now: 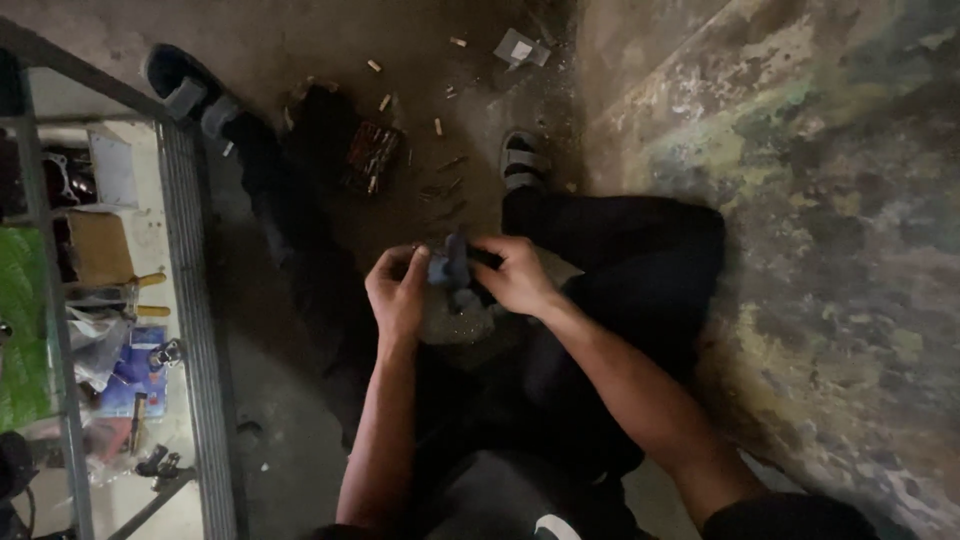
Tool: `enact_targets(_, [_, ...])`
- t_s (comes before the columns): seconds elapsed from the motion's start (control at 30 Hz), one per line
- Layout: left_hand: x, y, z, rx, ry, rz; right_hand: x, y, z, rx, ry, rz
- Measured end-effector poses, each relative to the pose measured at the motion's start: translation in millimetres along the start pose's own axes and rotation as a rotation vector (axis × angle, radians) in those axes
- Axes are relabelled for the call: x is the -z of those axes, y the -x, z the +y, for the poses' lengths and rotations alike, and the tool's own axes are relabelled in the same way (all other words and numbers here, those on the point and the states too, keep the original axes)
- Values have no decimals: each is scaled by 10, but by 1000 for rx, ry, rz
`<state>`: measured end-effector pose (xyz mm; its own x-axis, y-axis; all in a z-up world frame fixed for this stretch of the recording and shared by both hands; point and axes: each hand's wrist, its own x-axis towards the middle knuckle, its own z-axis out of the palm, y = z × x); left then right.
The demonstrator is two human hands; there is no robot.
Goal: The person cleans small motorcycle engine components using a cloth and a pick tool while sitting in a workshop.
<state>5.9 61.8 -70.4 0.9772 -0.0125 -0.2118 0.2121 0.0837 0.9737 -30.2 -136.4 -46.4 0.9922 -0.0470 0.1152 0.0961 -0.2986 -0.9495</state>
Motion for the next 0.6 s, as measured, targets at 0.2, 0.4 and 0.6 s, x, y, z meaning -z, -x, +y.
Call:
enact_targets(0.2, [24, -41, -21, 58, -57, -114, -21, 28, 201, -195, -89, -49])
enact_targets(0.4, [-30, -16, -133, 99, -3, -184, -51, 18, 236, -94, 31, -103])
enact_targets(0.6, [69, -45, -145, 68, 35, -101, -144, -9, 228, -132, 128, -73])
